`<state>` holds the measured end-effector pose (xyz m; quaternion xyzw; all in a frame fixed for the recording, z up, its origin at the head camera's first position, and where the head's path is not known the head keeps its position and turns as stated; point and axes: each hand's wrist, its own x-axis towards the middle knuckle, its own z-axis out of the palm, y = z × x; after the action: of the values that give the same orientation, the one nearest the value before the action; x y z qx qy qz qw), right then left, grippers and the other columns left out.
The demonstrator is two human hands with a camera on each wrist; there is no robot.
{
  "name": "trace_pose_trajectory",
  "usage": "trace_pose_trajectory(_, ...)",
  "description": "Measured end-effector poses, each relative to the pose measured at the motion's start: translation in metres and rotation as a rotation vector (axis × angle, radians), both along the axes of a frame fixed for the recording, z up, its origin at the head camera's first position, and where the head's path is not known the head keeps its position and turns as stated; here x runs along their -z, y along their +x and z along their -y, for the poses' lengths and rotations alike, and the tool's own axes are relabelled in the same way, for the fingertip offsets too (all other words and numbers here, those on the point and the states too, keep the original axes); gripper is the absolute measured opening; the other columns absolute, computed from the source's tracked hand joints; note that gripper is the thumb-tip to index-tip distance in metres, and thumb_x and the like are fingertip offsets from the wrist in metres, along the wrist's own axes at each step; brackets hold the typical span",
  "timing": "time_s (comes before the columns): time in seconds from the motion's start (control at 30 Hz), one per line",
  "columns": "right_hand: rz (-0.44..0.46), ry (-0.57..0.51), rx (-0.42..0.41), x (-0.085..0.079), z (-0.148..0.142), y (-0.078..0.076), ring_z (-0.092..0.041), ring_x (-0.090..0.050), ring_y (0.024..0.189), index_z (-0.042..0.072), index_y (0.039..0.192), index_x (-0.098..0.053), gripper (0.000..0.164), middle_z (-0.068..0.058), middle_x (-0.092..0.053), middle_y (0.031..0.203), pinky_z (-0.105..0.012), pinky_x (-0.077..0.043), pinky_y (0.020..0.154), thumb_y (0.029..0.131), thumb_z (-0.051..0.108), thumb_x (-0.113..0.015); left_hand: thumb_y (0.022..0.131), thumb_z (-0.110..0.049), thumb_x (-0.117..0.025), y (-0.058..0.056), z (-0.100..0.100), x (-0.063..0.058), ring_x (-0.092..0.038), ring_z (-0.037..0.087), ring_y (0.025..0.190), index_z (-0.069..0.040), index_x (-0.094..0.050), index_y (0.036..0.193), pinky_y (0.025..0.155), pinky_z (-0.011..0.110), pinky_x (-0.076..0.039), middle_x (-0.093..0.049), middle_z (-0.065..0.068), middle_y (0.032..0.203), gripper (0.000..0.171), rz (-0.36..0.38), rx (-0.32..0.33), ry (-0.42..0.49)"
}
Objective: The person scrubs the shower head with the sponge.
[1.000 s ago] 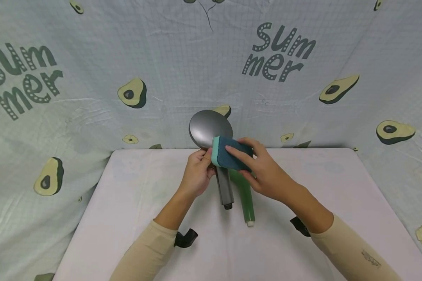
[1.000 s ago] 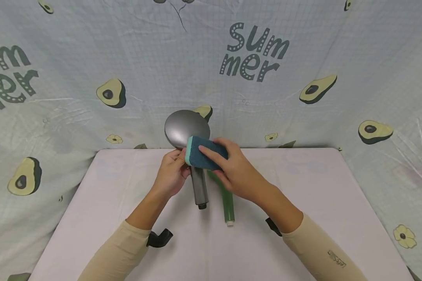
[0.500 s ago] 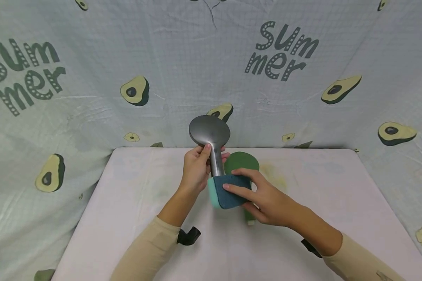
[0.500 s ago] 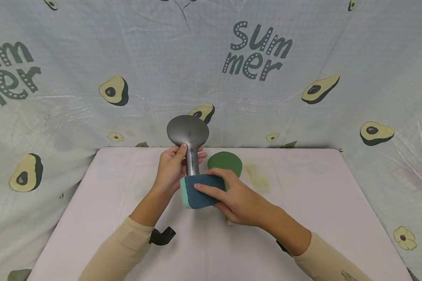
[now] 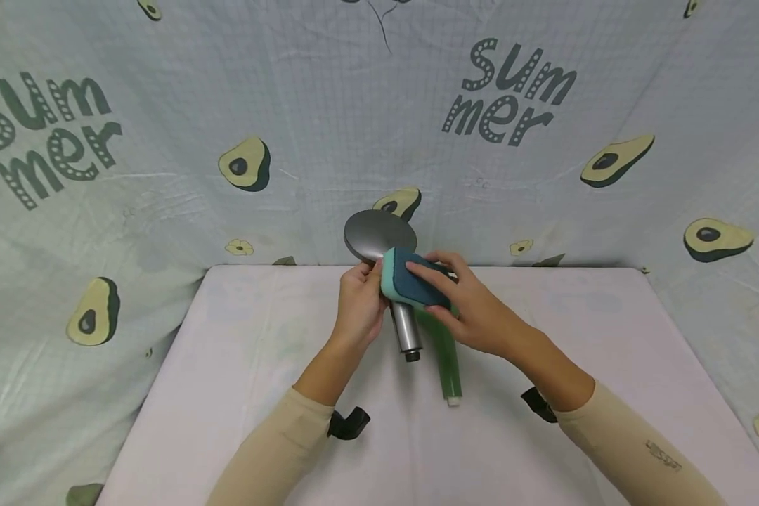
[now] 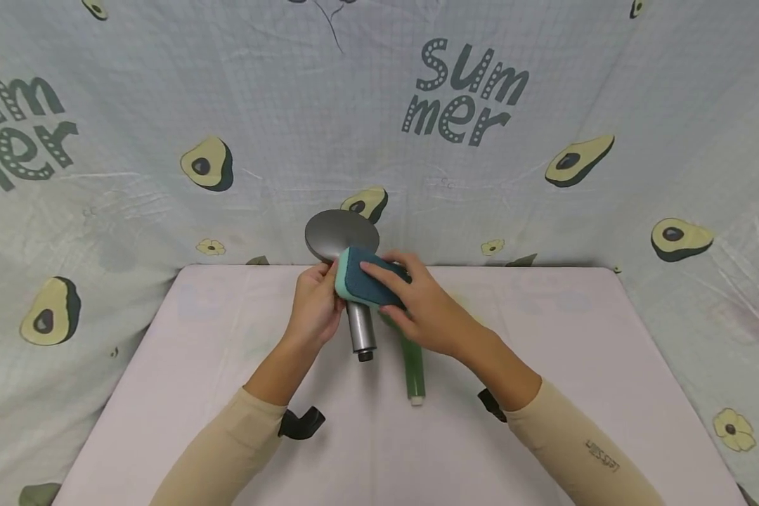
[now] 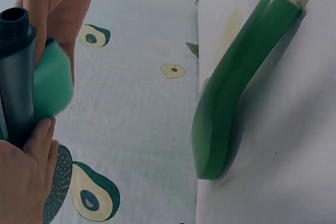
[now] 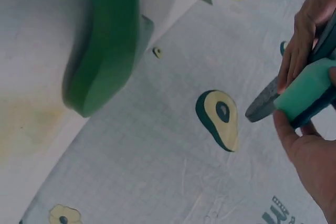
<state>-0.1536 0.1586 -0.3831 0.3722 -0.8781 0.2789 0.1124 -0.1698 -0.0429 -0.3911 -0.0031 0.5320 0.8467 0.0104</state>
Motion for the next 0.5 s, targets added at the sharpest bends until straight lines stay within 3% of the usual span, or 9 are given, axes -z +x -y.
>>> trace_pose_trajectory(0.1,0.017,0.004,-0.097,0.007,-0.002,0.009,-0.032,-0.042,0.142,0.024,0.159,-0.040,0.064,-0.016,-0.034,0.157,-0.049,-0.054,0.101,0.101,0.018,-0.068,0.111,-0.015,-0.048,-0.004,0.002,-0.001,-0.072,0.009,0.075,0.014,-0.054,0.136,0.074,0.022,-0.062,-0.071,0.022,0.109,0.039,0.007,-0.006,0.027)
trace_pose_trajectory(0.2,-0.043,0.031,-0.200,0.014,-0.004,0.020,-0.031,-0.042,0.140,0.023,0.157,-0.043,0.054,-0.018,-0.034,0.156,-0.047,-0.054,0.100,0.106,0.031,-0.059,0.111,-0.016,-0.047,-0.008,0.005,0.000,-0.078,0.019,0.091,0.011,-0.051,0.140,0.091,0.036,-0.062,-0.068,0.032,0.123,0.039,0.008,0.014,0.033)
trace_pose_trajectory(0.27,-0.106,0.052,-0.233,0.015,-0.005,0.025,-0.031,-0.044,0.138,0.023,0.156,-0.045,0.051,-0.018,-0.036,0.156,-0.046,-0.056,0.098,0.107,0.038,-0.054,0.112,-0.018,-0.046,-0.009,0.007,0.000,-0.078,0.021,0.092,0.008,-0.051,0.141,0.095,0.043,-0.059,-0.069,0.030,0.122,0.039,0.009,0.032,0.027)
trace_pose_trajectory(0.37,-0.141,0.047,-0.210,0.012,-0.005,0.024,-0.031,-0.043,0.139,0.024,0.155,-0.047,0.052,-0.018,-0.037,0.155,-0.045,-0.056,0.098,0.105,0.035,-0.060,0.112,-0.019,-0.046,-0.010,0.007,-0.001,-0.078,0.021,0.092,0.005,-0.053,0.142,0.095,0.046,-0.059,-0.069,0.027,0.122,0.039,-0.003,0.034,0.043)
trace_pose_trajectory(0.5,-0.093,-0.015,-0.078,0.003,-0.001,0.009,-0.034,-0.043,0.141,0.022,0.156,-0.045,0.065,-0.019,-0.036,0.155,-0.047,-0.055,0.099,0.097,0.017,-0.073,0.111,-0.017,-0.048,-0.008,0.002,-0.004,-0.075,0.013,0.094,0.008,-0.055,0.138,0.088,0.031,-0.062,-0.069,0.020,0.120,0.038,-0.026,0.012,0.059)
